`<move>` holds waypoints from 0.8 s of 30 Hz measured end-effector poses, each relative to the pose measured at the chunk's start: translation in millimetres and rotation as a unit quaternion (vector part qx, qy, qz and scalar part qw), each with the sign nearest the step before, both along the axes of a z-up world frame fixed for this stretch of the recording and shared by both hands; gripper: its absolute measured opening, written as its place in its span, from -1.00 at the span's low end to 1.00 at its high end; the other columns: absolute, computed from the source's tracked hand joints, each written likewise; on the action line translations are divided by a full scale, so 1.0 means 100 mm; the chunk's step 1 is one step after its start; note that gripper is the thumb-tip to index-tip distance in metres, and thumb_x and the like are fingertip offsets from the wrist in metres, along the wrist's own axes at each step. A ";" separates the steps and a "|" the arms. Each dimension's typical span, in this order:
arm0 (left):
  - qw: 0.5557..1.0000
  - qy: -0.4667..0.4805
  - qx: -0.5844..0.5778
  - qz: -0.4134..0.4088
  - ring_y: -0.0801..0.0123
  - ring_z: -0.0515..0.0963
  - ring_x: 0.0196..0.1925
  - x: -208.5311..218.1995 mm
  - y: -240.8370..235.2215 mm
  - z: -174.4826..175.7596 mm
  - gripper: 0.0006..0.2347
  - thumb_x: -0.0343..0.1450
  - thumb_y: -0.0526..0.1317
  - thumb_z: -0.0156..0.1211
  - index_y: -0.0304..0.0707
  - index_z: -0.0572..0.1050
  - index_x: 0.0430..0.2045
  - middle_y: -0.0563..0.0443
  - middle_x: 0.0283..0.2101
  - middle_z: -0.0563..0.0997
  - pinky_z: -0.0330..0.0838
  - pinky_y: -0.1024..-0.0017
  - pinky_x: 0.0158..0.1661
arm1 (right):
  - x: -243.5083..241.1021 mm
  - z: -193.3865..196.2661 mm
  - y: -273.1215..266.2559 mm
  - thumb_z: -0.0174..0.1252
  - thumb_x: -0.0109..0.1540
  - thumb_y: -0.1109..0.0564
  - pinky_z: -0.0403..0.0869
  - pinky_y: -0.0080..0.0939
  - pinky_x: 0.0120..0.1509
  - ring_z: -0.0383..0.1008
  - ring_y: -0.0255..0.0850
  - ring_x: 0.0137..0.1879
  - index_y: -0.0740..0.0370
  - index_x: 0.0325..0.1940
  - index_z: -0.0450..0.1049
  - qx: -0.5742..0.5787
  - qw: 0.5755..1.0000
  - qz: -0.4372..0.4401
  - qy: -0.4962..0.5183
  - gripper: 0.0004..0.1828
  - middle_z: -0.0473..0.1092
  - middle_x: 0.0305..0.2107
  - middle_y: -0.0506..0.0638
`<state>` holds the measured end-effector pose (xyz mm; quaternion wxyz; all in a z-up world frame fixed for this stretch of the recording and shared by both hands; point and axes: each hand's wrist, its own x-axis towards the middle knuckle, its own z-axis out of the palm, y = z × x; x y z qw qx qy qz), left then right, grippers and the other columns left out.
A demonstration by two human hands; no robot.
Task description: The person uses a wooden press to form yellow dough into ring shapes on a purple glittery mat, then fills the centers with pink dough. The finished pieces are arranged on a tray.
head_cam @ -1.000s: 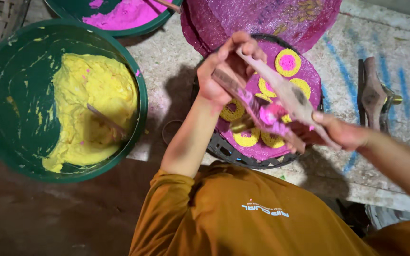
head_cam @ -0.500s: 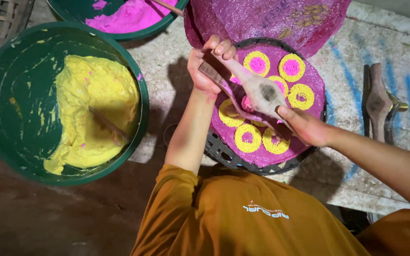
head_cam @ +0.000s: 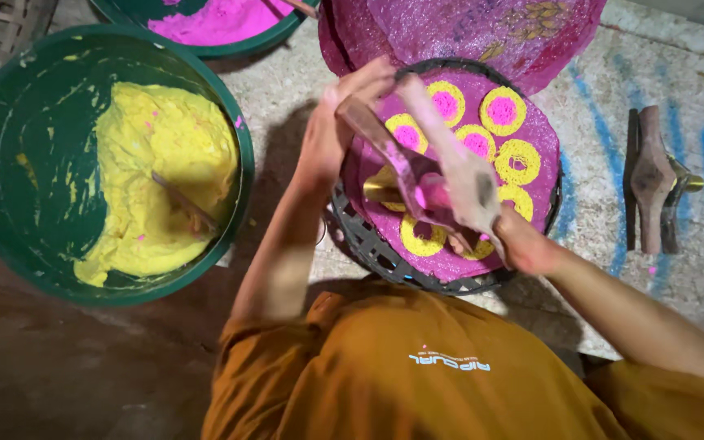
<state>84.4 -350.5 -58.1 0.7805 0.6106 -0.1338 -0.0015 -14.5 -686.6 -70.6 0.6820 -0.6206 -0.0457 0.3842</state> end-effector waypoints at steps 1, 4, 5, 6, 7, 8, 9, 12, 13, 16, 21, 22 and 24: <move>0.977 -0.050 0.174 0.111 0.01 0.32 0.50 -0.21 0.04 -0.04 -0.57 0.64 -0.08 -0.16 -0.33 0.37 0.35 -0.27 0.40 0.39 0.17 0.03 0.51 | -0.07 0.08 -0.05 0.07 0.29 -0.46 0.44 -0.06 0.03 0.44 -0.12 -0.09 0.37 0.20 0.34 -0.034 0.999 -0.021 0.004 -0.17 0.42 -0.21 0.09; 0.960 0.092 0.105 0.243 0.10 0.13 0.40 -1.01 -0.08 -0.30 -0.30 0.36 -0.31 0.26 -0.24 -0.03 0.37 -0.29 0.35 0.09 0.39 0.16 0.23 | -0.22 0.35 -0.18 -0.04 0.21 -0.62 0.43 -0.14 0.18 0.45 -0.16 0.07 0.22 0.36 0.14 0.055 0.987 -0.031 -0.147 0.00 0.41 0.00 0.02; 0.949 0.243 -0.035 0.198 0.18 0.22 0.34 -1.22 -0.18 -0.43 -0.19 0.27 -0.37 0.28 -0.10 -0.15 0.36 -0.19 0.33 0.11 0.47 0.16 0.14 | -0.24 0.40 -0.18 -0.04 0.18 -0.67 0.42 -0.15 0.13 0.45 -0.18 0.02 0.24 0.29 0.26 0.072 0.983 -0.040 -0.162 0.01 0.44 -0.05 0.03; 0.950 0.259 -0.067 0.159 0.21 0.22 0.36 -1.46 -0.27 -0.56 -0.24 0.31 -0.35 0.31 -0.13 -0.06 0.36 -0.17 0.33 0.17 0.32 0.25 0.24 | -0.27 0.45 -0.19 -0.03 0.15 -0.71 0.40 -0.17 0.07 0.45 -0.19 -0.03 0.25 0.22 0.38 0.087 0.979 -0.048 -0.178 0.04 0.48 -0.10 0.03; 0.949 0.274 -0.099 0.120 0.23 0.23 0.38 -1.61 -0.35 -0.70 -0.30 0.36 -0.33 0.35 -0.17 0.03 0.36 -0.14 0.33 0.24 0.17 0.34 0.33 | -0.30 0.47 -0.20 -0.03 0.11 -0.76 0.39 -0.19 0.01 0.46 -0.21 -0.08 0.26 0.15 0.50 0.101 0.974 -0.057 -0.193 0.07 0.51 -0.16 0.03; 0.947 0.269 -0.131 0.115 0.24 0.27 0.37 -1.65 -0.42 -0.86 -0.34 0.37 -0.31 0.35 -0.21 0.10 0.35 -0.13 0.32 0.29 0.19 0.32 0.32 | -0.32 0.47 -0.20 0.03 0.08 -0.74 0.40 -0.08 -0.01 0.45 -0.13 -0.11 0.21 0.25 0.42 0.107 0.972 -0.105 -0.181 0.09 0.48 -0.19 0.07; 0.944 0.264 -0.163 0.111 0.24 0.30 0.35 -1.68 -0.49 -0.99 -0.38 0.39 -0.29 0.34 -0.26 0.16 0.35 -0.12 0.31 0.33 0.21 0.30 0.32 | -0.35 0.45 -0.19 0.09 0.05 -0.72 0.41 0.04 -0.04 0.44 -0.05 -0.14 0.16 0.36 0.34 0.114 0.967 -0.152 -0.169 0.13 0.44 -0.22 0.11; 0.915 0.329 -0.185 0.140 0.24 0.41 0.30 -1.59 -0.46 -1.34 -0.47 0.43 -0.22 0.28 -0.27 0.26 0.31 -0.09 0.27 0.45 0.28 0.27 0.28 | -0.50 0.36 -0.25 0.14 -0.01 -0.74 0.36 0.09 0.01 0.38 -0.01 -0.06 0.15 0.32 0.32 0.142 0.959 -0.212 -0.120 0.14 0.41 -0.02 0.08; 0.901 0.363 -0.180 0.155 0.24 0.45 0.28 -1.52 -0.42 -1.44 -0.49 0.44 -0.19 0.24 -0.25 0.28 0.30 -0.08 0.25 0.48 0.30 0.26 0.26 | -0.54 0.32 -0.29 0.13 -0.02 -0.75 0.33 0.06 0.04 0.35 -0.03 0.00 0.16 0.25 0.35 0.152 0.958 -0.218 -0.104 0.13 0.41 0.09 0.05; 0.878 0.385 -0.253 0.131 0.14 0.47 0.24 -1.39 -0.27 -1.66 -0.51 0.46 -0.16 0.16 -0.25 0.26 0.31 -0.12 0.25 0.45 0.41 0.10 0.20 | -0.70 0.25 -0.46 0.17 0.09 -0.71 0.31 0.03 0.02 0.31 -0.01 -0.13 0.28 0.16 0.41 0.212 0.944 -0.223 -0.115 0.05 0.39 -0.22 0.09; 0.869 0.350 -0.348 0.036 0.12 0.50 0.25 -1.14 -0.24 -1.85 -0.53 0.49 -0.15 0.12 -0.12 0.23 0.34 -0.05 0.28 0.45 0.44 0.08 0.21 | -0.89 0.19 -0.60 0.16 0.08 -0.72 0.28 0.01 0.00 0.30 -0.02 -0.09 0.26 0.07 0.38 0.213 0.937 -0.247 -0.121 0.02 0.37 -0.21 0.08; 0.868 0.351 -0.350 0.018 0.15 0.50 0.26 -1.07 -0.26 -1.86 -0.53 0.49 -0.15 0.11 -0.07 0.22 0.34 -0.01 0.28 0.45 0.44 0.09 0.21 | -0.91 0.18 -0.59 0.14 0.09 -0.73 0.28 -0.01 -0.02 0.29 -0.03 -0.11 0.27 0.04 0.38 0.206 0.938 -0.249 -0.127 0.02 0.36 -0.22 0.07; 0.883 0.340 -0.325 -0.009 0.14 0.50 0.26 -0.91 -0.25 -1.87 -0.54 0.52 -0.17 0.10 -0.10 0.22 0.35 -0.03 0.27 0.46 0.44 0.07 0.22 | -0.97 0.19 -0.58 0.09 0.10 -0.76 0.27 -0.03 -0.04 0.27 -0.04 -0.13 0.27 0.01 0.38 0.187 0.937 -0.257 -0.142 0.03 0.34 -0.24 0.06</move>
